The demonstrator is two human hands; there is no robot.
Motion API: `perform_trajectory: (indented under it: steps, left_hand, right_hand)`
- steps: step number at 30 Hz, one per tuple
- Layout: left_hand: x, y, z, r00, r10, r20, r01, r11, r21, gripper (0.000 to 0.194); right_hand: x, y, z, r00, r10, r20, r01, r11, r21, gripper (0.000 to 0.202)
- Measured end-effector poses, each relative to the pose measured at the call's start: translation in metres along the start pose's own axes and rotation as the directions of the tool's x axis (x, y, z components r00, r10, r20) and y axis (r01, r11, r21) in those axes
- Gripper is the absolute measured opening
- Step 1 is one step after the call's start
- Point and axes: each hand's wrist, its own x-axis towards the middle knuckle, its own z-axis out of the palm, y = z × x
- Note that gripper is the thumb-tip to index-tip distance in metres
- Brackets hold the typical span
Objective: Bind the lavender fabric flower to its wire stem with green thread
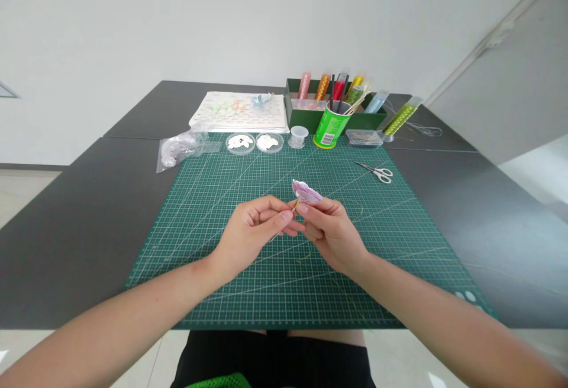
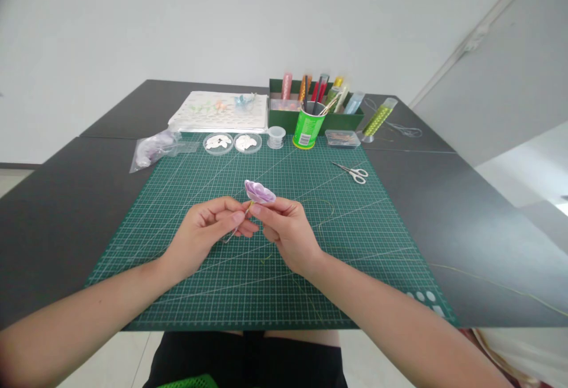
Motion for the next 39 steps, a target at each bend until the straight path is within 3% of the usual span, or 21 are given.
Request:
perform_trajectory:
  steps: [9,13,16,19,23,25,28,34,39]
  left_hand:
    - [0.003,0.001,-0.004,0.993,0.078,-0.083,-0.074,0.996,0.044,0.019]
    - [0.007,0.003,-0.012,0.982,0.130,-0.140,-0.111,0.984,0.136,0.020]
    - [0.009,0.004,-0.017,0.973,0.160,-0.164,-0.116,0.961,0.252,0.020]
    - [0.009,0.004,-0.018,0.976,0.168,-0.137,-0.086,0.881,0.464,0.019]
    - [0.004,0.003,-0.013,0.985,0.170,0.006,-0.120,0.672,0.731,0.018]
    - [0.001,0.002,-0.009,0.985,0.144,0.092,-0.160,0.600,0.784,0.017]
    - [-0.003,0.001,-0.005,0.978,0.094,0.184,-0.205,0.574,0.793,0.014]
    - [-0.006,0.004,-0.001,0.952,0.075,0.295,-0.273,0.644,0.715,0.014]
    - [-0.008,0.007,-0.001,0.952,0.068,0.299,-0.258,0.708,0.658,0.016]
  right_hand:
    - [0.001,-0.002,-0.004,0.998,-0.051,-0.045,0.042,0.983,-0.179,0.017]
    - [-0.003,-0.012,-0.007,0.965,-0.256,0.047,0.247,0.844,-0.477,0.008]
    - [-0.008,-0.022,-0.010,0.932,-0.311,0.189,0.361,0.727,-0.584,0.009]
    - [-0.013,-0.031,-0.013,0.904,-0.272,0.329,0.421,0.700,-0.577,0.011]
    - [-0.016,-0.041,-0.017,0.882,-0.236,0.407,0.440,0.720,-0.537,0.011]
    - [-0.015,-0.045,-0.019,0.878,-0.261,0.402,0.451,0.734,-0.508,0.013]
    - [-0.012,-0.049,-0.021,0.889,-0.312,0.336,0.449,0.742,-0.498,0.012]
    - [-0.001,-0.043,-0.025,0.928,-0.333,0.165,0.369,0.776,-0.511,0.010]
    - [0.009,-0.033,-0.028,0.949,-0.301,0.091,0.303,0.802,-0.515,0.012]
